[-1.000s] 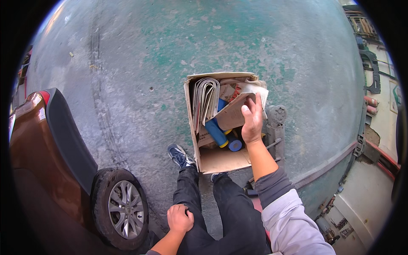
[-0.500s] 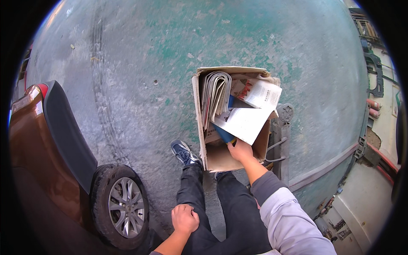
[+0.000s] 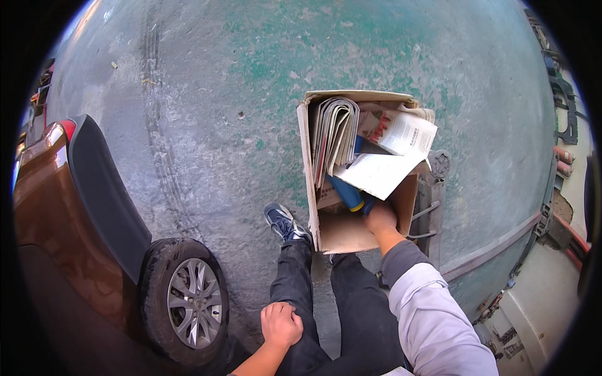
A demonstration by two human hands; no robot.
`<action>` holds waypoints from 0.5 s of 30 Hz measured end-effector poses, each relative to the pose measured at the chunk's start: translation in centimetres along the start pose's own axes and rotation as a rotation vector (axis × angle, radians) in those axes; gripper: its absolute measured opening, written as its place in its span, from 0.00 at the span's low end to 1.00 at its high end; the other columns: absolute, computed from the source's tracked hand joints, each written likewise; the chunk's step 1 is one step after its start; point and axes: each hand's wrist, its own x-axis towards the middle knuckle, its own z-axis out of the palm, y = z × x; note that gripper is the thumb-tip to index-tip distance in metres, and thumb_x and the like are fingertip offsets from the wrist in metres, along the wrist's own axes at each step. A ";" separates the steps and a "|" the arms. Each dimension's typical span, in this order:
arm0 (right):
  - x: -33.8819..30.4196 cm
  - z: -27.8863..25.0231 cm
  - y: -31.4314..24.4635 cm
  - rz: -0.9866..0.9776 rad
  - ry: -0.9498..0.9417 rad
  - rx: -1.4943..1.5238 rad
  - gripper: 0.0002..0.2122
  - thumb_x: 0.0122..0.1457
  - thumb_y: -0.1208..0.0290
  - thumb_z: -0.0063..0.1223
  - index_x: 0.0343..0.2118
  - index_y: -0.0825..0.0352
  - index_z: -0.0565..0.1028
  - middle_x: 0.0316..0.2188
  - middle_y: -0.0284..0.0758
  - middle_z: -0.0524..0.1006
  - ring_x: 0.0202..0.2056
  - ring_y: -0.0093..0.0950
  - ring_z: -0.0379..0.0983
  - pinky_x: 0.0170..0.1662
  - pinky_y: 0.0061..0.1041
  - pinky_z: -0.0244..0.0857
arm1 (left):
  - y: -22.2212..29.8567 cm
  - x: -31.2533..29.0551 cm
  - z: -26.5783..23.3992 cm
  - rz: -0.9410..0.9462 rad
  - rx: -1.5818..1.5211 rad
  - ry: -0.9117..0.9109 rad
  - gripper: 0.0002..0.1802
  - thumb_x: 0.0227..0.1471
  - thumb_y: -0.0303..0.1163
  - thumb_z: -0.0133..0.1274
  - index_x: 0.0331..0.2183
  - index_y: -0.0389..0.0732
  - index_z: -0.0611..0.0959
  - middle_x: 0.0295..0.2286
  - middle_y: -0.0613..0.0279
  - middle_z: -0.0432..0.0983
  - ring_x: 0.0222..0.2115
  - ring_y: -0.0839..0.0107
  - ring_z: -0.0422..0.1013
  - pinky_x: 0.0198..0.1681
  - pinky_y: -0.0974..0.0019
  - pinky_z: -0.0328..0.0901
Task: The person retrieves a roll of blue masking tape from a box, walks to a brown SUV, and applies the tape along the door frame and lower body panel. The tape is smoothed by hand to secure it in place.
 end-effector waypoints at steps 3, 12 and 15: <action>0.2 1.0 0.4 -0.031 0.075 0.022 0.36 0.58 0.55 0.67 0.64 0.70 0.66 0.59 0.48 0.75 0.57 0.46 0.77 0.57 0.43 0.75 | 0.3 0.0 -0.1 0.007 0.008 0.007 0.08 0.47 0.32 0.60 0.32 0.43 0.89 0.36 0.58 0.83 0.45 0.55 0.77 0.55 0.51 0.65; -12.9 -7.6 1.3 0.041 0.292 0.185 0.32 0.50 0.50 0.72 0.49 0.70 0.73 0.46 0.50 0.80 0.48 0.50 0.81 0.51 0.47 0.77 | 1.8 1.5 -0.9 0.018 -0.026 0.118 0.06 0.48 0.33 0.60 0.30 0.43 0.87 0.32 0.56 0.83 0.41 0.53 0.78 0.53 0.50 0.66; -19.4 -11.5 3.3 0.025 0.296 0.257 0.33 0.49 0.48 0.71 0.50 0.68 0.73 0.47 0.48 0.82 0.49 0.50 0.81 0.52 0.47 0.75 | 2.2 1.6 -1.3 0.010 -0.058 0.160 0.07 0.50 0.34 0.60 0.29 0.42 0.86 0.32 0.54 0.81 0.40 0.52 0.77 0.54 0.49 0.66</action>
